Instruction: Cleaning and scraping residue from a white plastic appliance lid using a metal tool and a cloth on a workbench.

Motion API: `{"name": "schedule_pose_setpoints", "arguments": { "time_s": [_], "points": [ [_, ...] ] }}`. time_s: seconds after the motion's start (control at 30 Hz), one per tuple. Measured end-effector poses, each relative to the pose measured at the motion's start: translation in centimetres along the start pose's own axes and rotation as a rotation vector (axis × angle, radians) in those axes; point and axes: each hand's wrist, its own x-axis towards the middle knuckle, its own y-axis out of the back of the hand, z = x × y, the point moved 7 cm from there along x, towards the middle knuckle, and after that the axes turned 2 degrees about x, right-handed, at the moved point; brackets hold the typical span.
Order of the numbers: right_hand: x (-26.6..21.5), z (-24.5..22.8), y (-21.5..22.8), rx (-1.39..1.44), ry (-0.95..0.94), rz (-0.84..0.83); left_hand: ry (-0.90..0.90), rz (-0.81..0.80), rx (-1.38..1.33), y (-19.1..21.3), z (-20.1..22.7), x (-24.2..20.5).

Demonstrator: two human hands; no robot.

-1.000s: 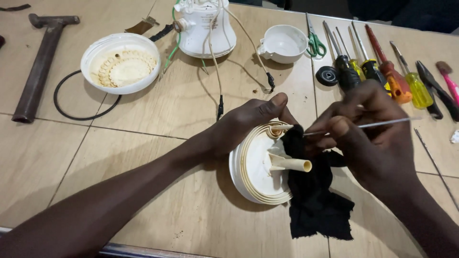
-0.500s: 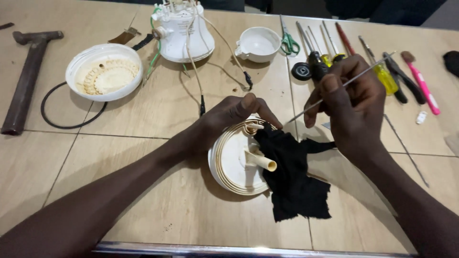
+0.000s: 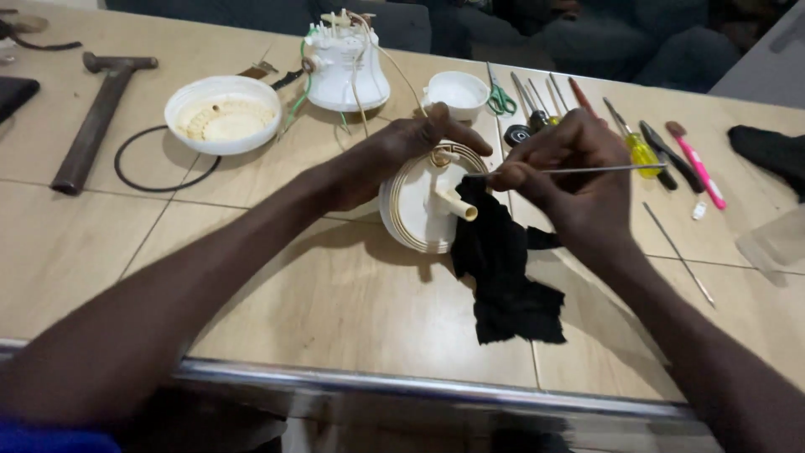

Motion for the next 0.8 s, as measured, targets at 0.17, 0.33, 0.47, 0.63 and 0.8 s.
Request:
{"name": "schedule_pose_setpoints", "arguments": {
  "time_s": [0.17,0.33,0.47,0.63,0.8],
  "points": [
    [-0.8,-1.6,-0.9,-0.252,-0.070,0.188,0.034,-0.019,-0.460,-1.4,-2.2,0.4],
    [-2.1,-2.9,-1.3,-0.258,0.117,0.280,0.005,0.181,-0.705,-3.3,-1.2,-1.2],
    [-2.2,-3.4,-2.6,-0.489,0.106,0.244,0.291,0.198,-0.616,-3.3,-1.4,-2.0],
    [0.0,-2.8,-2.8,-0.610,0.238,0.146,0.337,0.184,-0.587,-3.3,-0.6,-2.5],
    [2.3,-1.6,-3.2,-0.597,0.239,-0.042,0.329,0.185,-0.580,-2.9,-0.7,-2.5]
  ]
}}
